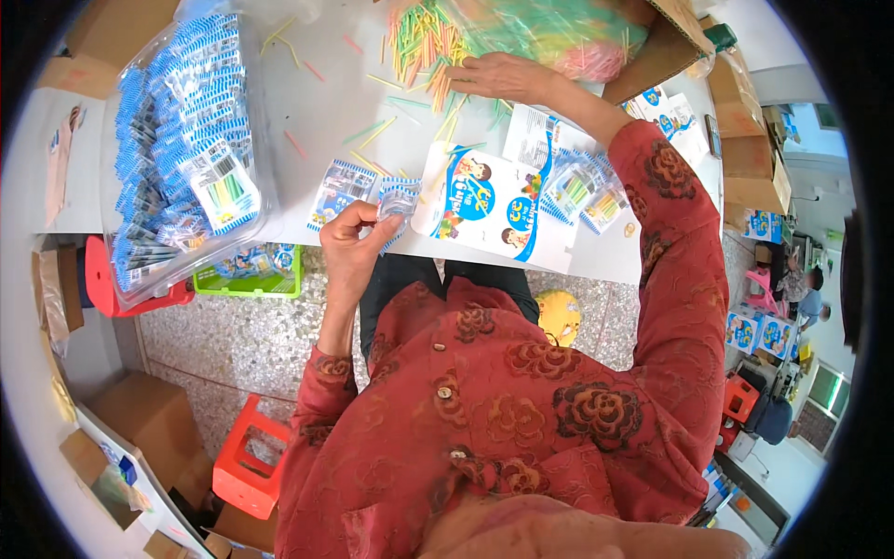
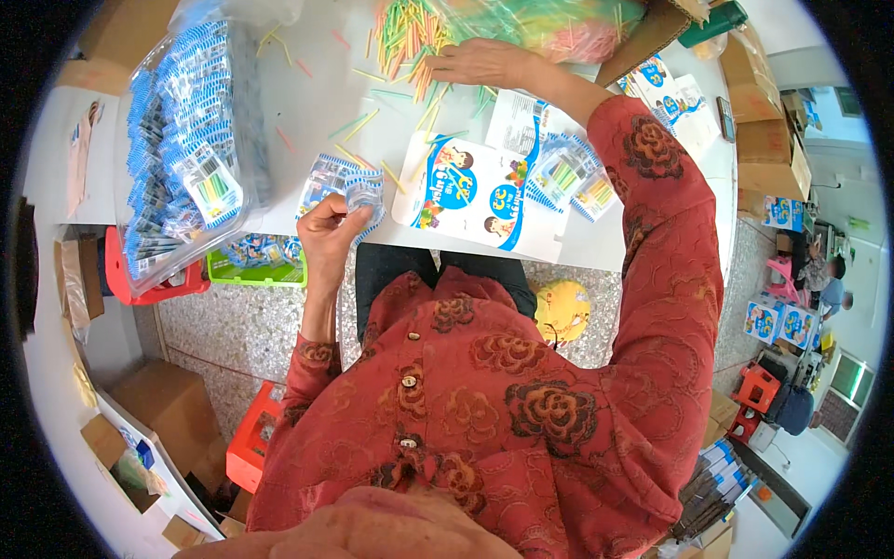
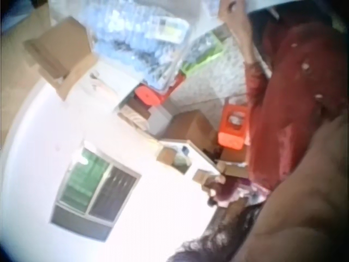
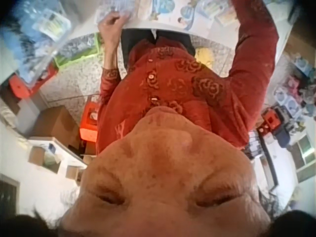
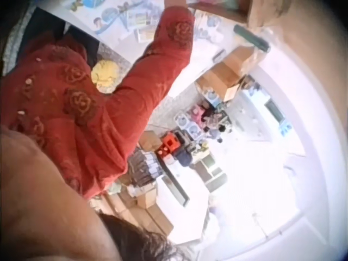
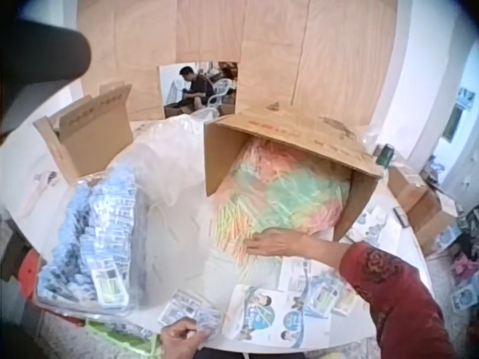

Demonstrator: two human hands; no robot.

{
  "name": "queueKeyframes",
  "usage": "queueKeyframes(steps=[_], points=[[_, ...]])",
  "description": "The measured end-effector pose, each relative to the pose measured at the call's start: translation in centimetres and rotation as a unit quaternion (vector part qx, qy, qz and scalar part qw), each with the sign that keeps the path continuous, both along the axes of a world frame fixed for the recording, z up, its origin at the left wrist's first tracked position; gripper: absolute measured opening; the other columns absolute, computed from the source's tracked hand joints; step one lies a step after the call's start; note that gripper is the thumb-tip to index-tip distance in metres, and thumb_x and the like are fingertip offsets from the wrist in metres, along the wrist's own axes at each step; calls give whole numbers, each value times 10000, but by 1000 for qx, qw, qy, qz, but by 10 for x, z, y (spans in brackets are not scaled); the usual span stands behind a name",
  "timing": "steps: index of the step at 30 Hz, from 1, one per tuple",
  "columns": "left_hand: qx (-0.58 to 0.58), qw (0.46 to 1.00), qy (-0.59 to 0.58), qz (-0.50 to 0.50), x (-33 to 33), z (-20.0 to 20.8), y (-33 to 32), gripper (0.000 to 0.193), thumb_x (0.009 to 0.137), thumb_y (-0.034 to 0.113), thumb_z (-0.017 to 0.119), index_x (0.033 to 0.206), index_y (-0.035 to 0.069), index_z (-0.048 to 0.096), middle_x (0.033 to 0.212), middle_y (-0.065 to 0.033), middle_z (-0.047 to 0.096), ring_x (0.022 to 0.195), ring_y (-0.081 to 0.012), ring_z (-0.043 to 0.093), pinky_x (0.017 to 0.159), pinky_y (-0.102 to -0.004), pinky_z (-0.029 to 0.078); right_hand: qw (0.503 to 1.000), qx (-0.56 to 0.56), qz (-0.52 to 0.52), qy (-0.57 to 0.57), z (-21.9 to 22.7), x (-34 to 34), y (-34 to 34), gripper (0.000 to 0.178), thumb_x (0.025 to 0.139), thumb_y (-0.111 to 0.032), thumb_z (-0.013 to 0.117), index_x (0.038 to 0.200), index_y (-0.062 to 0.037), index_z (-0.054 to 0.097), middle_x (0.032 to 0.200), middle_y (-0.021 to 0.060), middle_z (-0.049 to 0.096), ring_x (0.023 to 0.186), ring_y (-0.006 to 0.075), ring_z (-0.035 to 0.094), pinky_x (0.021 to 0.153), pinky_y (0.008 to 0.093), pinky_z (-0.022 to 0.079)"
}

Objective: Putting small plastic pieces into individual plastic pouches.

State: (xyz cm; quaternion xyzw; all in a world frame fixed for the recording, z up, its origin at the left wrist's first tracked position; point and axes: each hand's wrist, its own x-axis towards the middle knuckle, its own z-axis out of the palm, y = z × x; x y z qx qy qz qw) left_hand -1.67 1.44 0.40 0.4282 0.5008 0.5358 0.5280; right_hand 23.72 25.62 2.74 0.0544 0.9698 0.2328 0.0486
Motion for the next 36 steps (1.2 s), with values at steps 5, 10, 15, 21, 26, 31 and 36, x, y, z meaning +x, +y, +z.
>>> queueKeyframes(steps=[5, 10, 15, 21, 26, 31, 36], points=[[1, 1000, -12, -7, 3, 1, -1, 77, 759, 16, 700, 746, 26, 624, 706, 41, 577, 654, -19, 466, 596, -181, 370, 998, 7, 57, 1, -4, 2, 8, 233, 753, -37, 536, 977, -31, 474, 1080, 53, 456, 936, 175, 533, 749, 264, 497], [-2, 1000, -16, -14, 5, -2, -2, 77, 759, 17, 699, 743, 23, 624, 700, 36, 581, 653, -20, 469, 597, -181, 369, 996, 11, 89, -17, -8, -14, 12, 214, 757, -57, 520, 970, -56, 504, 1066, 39, 507, 948, 141, 534, 764, 233, 477], [-6, 1000, -16, -19, 4, -4, -2, 82, 758, 29, 703, 740, 20, 623, 702, 32, 581, 649, -26, 472, 598, -183, 372, 999, -12, 48, -6, -12, -23, 9, 140, 749, -60, 552, 863, -26, 479, 818, 69, 520, 826, 180, 577, 676, 274, 499], [-3, 1000, -11, -12, 2, -2, -3, 86, 754, 37, 708, 742, 16, 626, 705, 28, 582, 644, -33, 478, 600, -188, 377, 995, -35, -55, 71, -26, -34, -7, 273, 759, -36, 521, 1025, -26, 460, 880, 80, 510, 858, 202, 583, 681, 267, 502], [-3, 1000, -6, -9, 0, -6, -3, 77, 753, 29, 704, 746, 15, 628, 709, 26, 586, 649, -34, 486, 608, -190, 385, 986, -59, -79, 134, -25, -43, -4, 289, 747, -16, 528, 1028, -6, 463, 887, 94, 511, 855, 228, 583, 697, 284, 509], [-6, 1000, -26, -10, 2, -5, -4, 70, 755, 22, 699, 751, 12, 630, 722, 24, 596, 659, -34, 495, 619, -189, 393, 994, -47, -100, -17, -14, -62, -12, 269, 716, -4, 561, 973, 29, 488, 895, 119, 522, 850, 244, 591, 698, 300, 516], [-6, 1000, -24, -17, 4, -4, -4, 73, 757, 28, 701, 752, 12, 630, 725, 25, 598, 659, -30, 492, 619, -187, 392, 989, -51, -128, 51, -32, -64, -22, 124, 689, -21, 612, 801, 23, 583, 872, 128, 617, 789, 226, 632, 655, 294, 530]])
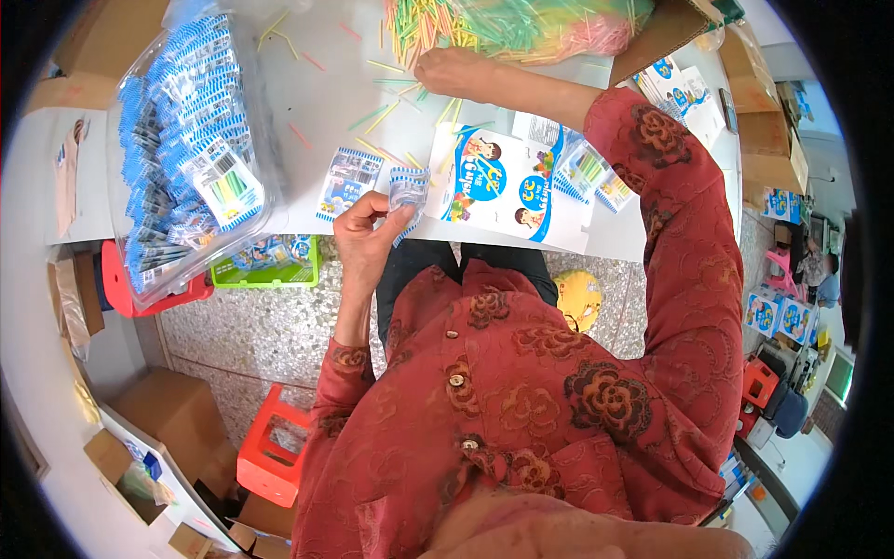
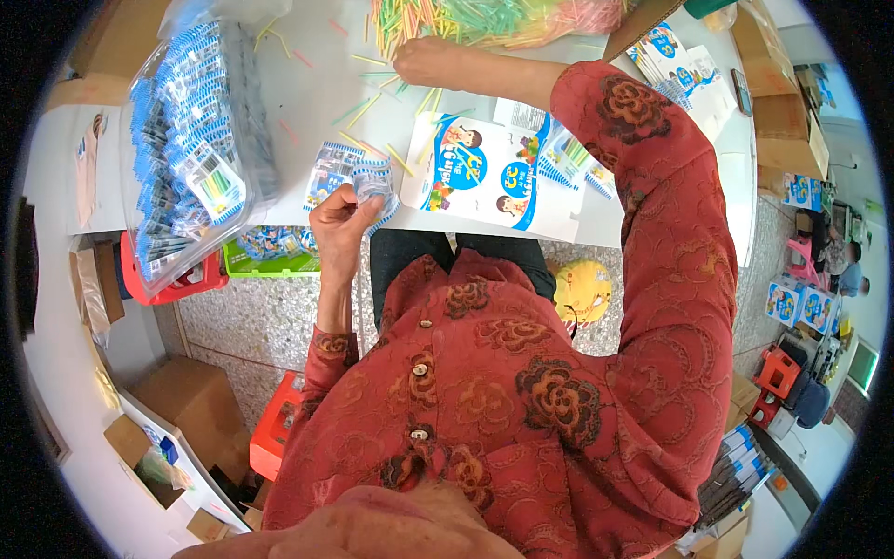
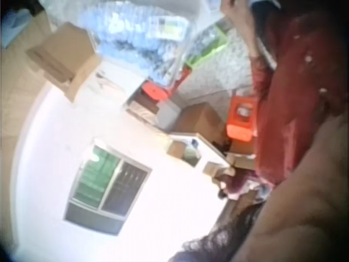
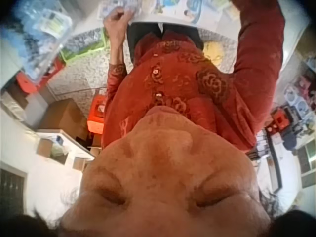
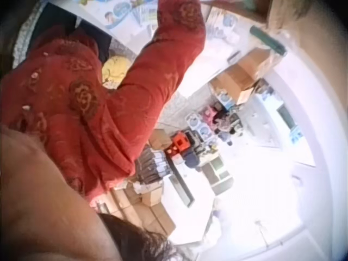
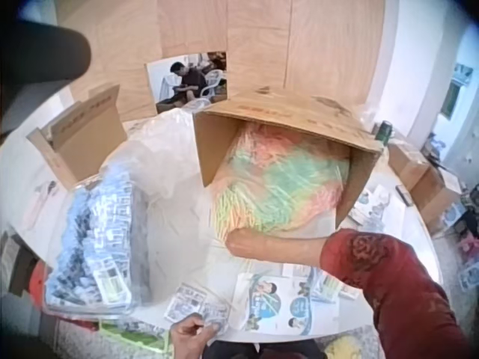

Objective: Putting small plastic pieces into individual plastic pouches.

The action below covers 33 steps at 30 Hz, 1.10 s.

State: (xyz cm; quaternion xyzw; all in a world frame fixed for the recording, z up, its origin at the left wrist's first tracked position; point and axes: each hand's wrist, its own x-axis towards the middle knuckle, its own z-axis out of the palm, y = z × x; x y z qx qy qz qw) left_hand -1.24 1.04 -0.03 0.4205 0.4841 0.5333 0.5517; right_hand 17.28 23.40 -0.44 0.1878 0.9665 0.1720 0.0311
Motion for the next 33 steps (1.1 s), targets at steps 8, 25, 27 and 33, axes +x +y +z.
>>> queueKeyframes(steps=[8, 25, 27, 33], points=[[7, 1000, 11, 1, 0, -4, -2, 74, 760, 41, 704, 762, 20, 633, 713, 33, 593, 647, -24, 483, 602, -180, 382, 997, 23, -13, 79, -5, 12, -8, 139, 700, -23, 588, 834, 13, 577, 820, 107, 590, 799, 231, 622, 646, 304, 521], [40, 999, 6, -10, 9, 14, 5, 81, 753, 1, 696, 740, 12, 617, 714, 31, 578, 657, -27, 466, 589, -186, 372, 658, -492, -296, 488, 25, 71, -26, 188, 746, -170, 625, 890, -54, 653, 729, 137, 619, 639, 239, 587, 612, 317, 467], [40, 999, 11, -16, 13, 20, 8, 78, 752, -6, 694, 742, 8, 618, 722, 27, 579, 669, -30, 471, 601, -187, 374, 811, -353, -239, 402, -1, 74, -35, 150, 768, -124, 636, 905, -65, 622, 716, 58, 610, 636, 135, 568, 604, 281, 460], [62, 998, 4, -24, 23, 25, 13, 55, 751, -15, 687, 770, -7, 637, 740, 16, 596, 693, -41, 492, 633, -191, 382, 799, -362, -245, 414, -3, 72, -51, 132, 799, -110, 628, 913, -58, 588, 794, 57, 613, 663, 118, 561, 627, 260, 456]])
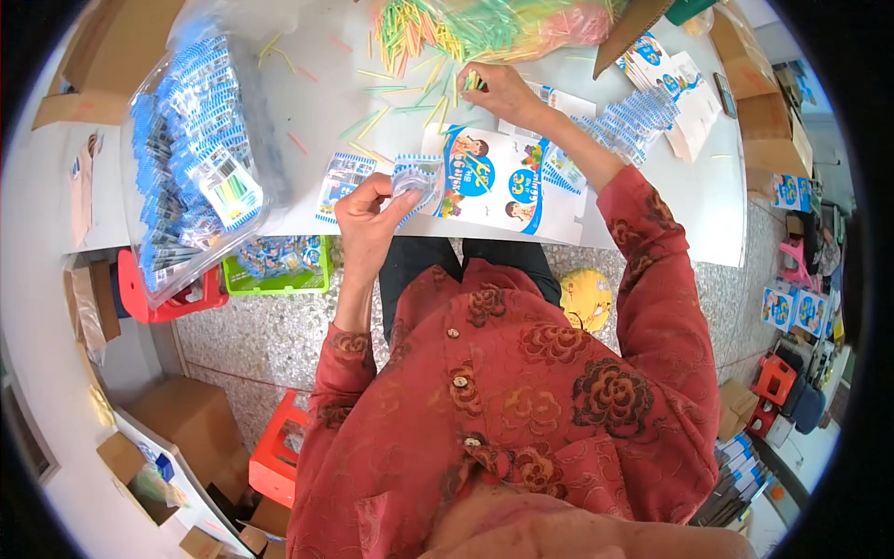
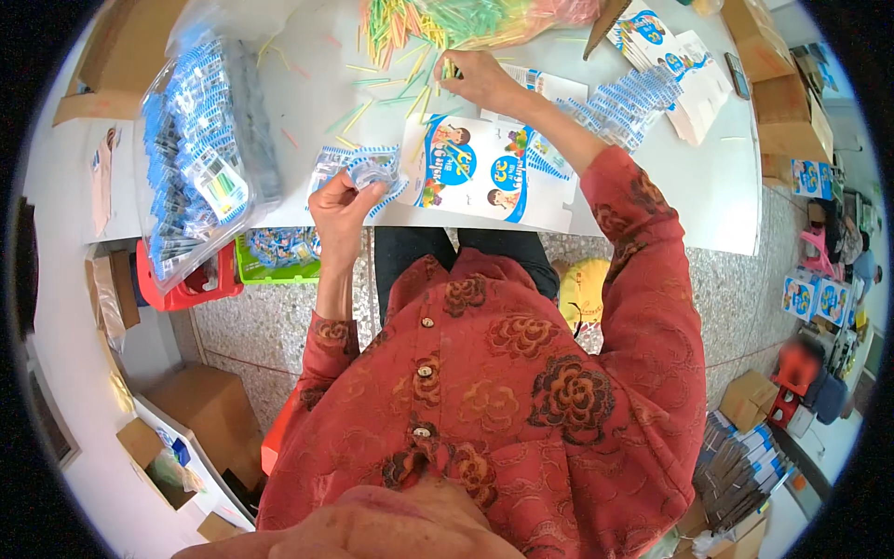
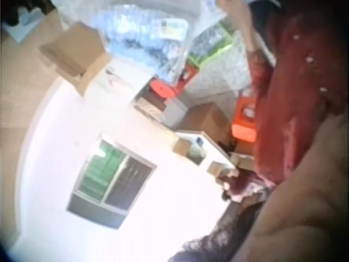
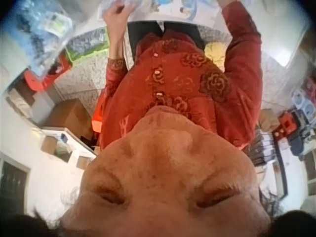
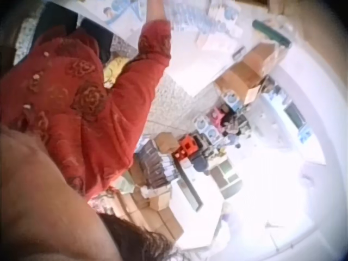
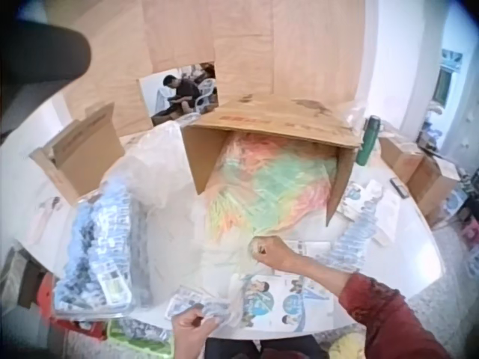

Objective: Putting small plastic pieces into individual plastic pouches.

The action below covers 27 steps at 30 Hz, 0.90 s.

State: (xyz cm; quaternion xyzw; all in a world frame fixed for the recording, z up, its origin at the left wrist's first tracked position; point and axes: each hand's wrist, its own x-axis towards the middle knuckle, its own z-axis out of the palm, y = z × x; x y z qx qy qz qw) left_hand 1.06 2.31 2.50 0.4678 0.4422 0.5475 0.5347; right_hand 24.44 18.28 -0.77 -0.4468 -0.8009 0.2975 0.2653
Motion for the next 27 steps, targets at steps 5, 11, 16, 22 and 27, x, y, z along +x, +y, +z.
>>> queueKeyframes(steps=[5, 11, 16, 22, 27], points=[[10, 1000, 24, 1, 0, -1, 3, 50, 748, -9, 690, 780, -1, 653, 744, 16, 612, 698, -41, 504, 647, -191, 393, 982, -126, 18, 138, 77, -9, -34, 113, 838, -108, 611, 931, -56, 574, 861, 4, 609, 659, 55, 514, 597, 217, 425], [26, 999, 33, 9, 8, -1, 7, 43, 751, -4, 689, 776, 6, 657, 737, 10, 619, 690, -43, 516, 652, -196, 406, 917, -203, 180, 292, 132, -26, -71, 129, 848, -62, 598, 967, -41, 553, 971, 29, 584, 696, 34, 506, 585, 178, 414], [38, 999, 29, 10, 9, 0, 8, 46, 746, -3, 692, 776, 3, 657, 745, -2, 629, 692, -52, 529, 652, -204, 412, 917, -267, 160, 251, 129, -26, -73, 112, 854, -76, 596, 956, -45, 562, 897, 12, 589, 675, 33, 506, 576, 180, 415], [62, 998, 34, -4, 5, -3, 8, 65, 727, -7, 703, 770, 1, 655, 745, -13, 630, 700, -69, 543, 656, -213, 416, 923, -275, 137, 233, 120, -27, -70, 114, 834, -130, 618, 933, -81, 587, 685, -59, 518, 575, -11, 438, 479, 153, 337], [73, 996, 51, -18, 6, 0, 9, 73, 720, -3, 709, 769, 1, 655, 752, -23, 634, 697, -78, 548, 658, -216, 420, 927, -247, 139, 244, 120, -31, -73, 118, 832, -127, 615, 932, -70, 591, 680, -50, 525, 579, 5, 446, 490, 174, 354]])
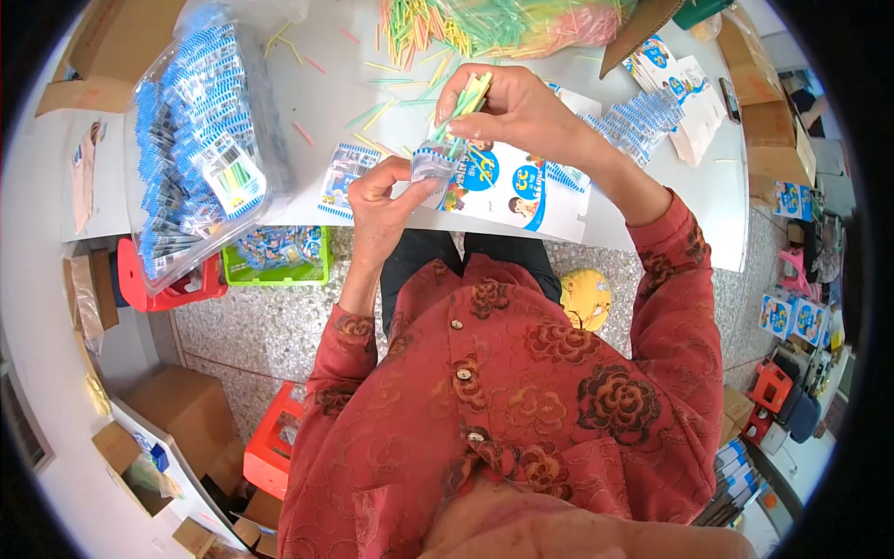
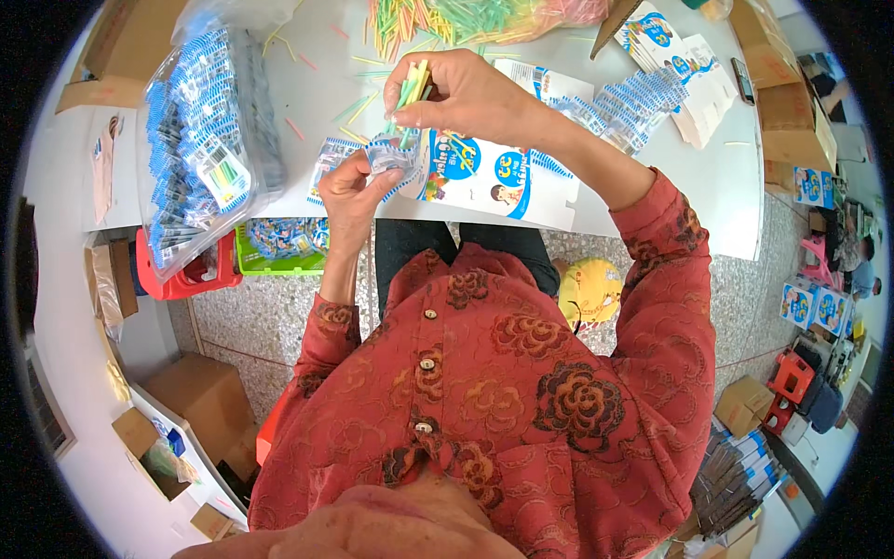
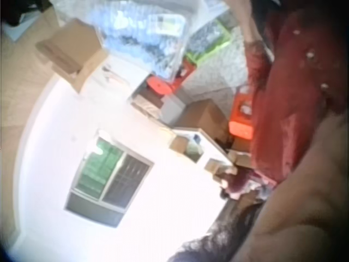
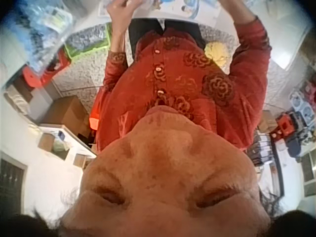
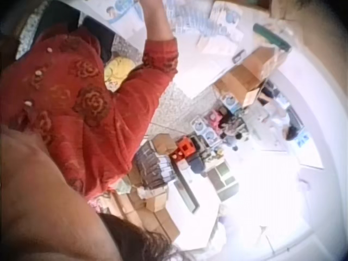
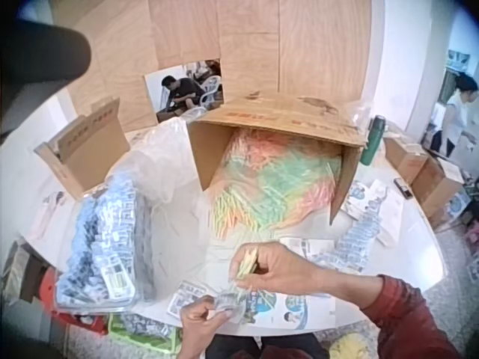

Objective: Putting small plastic pieces into individual plastic pouches.

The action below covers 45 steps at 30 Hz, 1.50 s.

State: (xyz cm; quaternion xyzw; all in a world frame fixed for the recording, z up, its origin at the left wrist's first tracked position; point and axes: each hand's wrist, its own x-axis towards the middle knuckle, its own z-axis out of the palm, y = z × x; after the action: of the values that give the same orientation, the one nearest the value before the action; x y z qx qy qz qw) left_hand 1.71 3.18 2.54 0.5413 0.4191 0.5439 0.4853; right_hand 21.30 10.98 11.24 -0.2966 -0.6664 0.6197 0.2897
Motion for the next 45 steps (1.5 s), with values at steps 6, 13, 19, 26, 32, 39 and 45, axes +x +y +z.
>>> queueKeyframes(steps=[6, 13, 19, 26, 32, 39, 45], points=[[-1, 1000, -10, 4, 2, -1, 0, 66, 729, 1, 704, 776, 2, 656, 762, -21, 637, 701, -76, 550, 661, -218, 425, 986, 151, -17, -62, 7, -5, -8, 119, 835, -47, 606, 948, -46, 567, 771, -28, 566, 611, 30, 487, 539, 185, 378], [-59, 997, -47, 29, 7, -3, 0, 69, 763, 10, 691, 821, -2, 656, 765, 9, 613, 713, -46, 514, 657, -200, 417, 954, 256, 12, -158, 23, -7, -11, 145, 789, -71, 627, 927, -69, 581, 798, 10, 601, 576, 94, 509, 529, 239, 406], [-65, 996, -49, 31, 12, 5, 4, 62, 774, 16, 680, 828, -5, 658, 768, 12, 604, 692, -46, 501, 641, -196, 406, 949, 289, 10, -129, 20, -10, -3, 129, 834, -116, 592, 950, -62, 589, 828, 31, 614, 626, 119, 535, 570, 258, 432], [-54, 997, -55, 28, 14, 8, 11, 79, 781, 30, 676, 848, -9, 663, 768, 17, 595, 677, -34, 463, 612, -190, 382, 917, 381, -40, -113, 10, -11, 9, 187, 919, -157, 482, 962, -32, 615, 878, 52, 627, 789, 154, 575, 712, 280, 453], [-47, 998, -24, 30, 10, 3, 13, 92, 788, 36, 672, 867, -11, 666, 750, 32, 579, 654, -26, 435, 592, -181, 361, 964, 244, -53, -88, 8, -18, 7, 230, 940, -192, 449, 1026, -39, 598, 875, 69, 627, 815, 168, 603, 735, 286, 464], [-65, 995, -54, 54, 15, 8, 11, 106, 815, 56, 663, 897, -10, 672, 699, 47, 568, 616, -10, 432, 540, -165, 348, 941, 315, -46, -115, 8, -21, 5, 265, 947, -216, 423, 1088, -50, 574, 880, 59, 634, 849, 148, 607, 766, 279, 464], [-60, 996, -59, 43, 12, 0, 13, 118, 828, 63, 651, 914, -17, 660, 737, 28, 596, 641, -15, 467, 570, -163, 380, 970, 220, -53, -84, 10, -20, 7, 297, 941, -193, 394, 1173, -65, 529, 929, 55, 650, 878, 137, 600, 807, 271, 451]])
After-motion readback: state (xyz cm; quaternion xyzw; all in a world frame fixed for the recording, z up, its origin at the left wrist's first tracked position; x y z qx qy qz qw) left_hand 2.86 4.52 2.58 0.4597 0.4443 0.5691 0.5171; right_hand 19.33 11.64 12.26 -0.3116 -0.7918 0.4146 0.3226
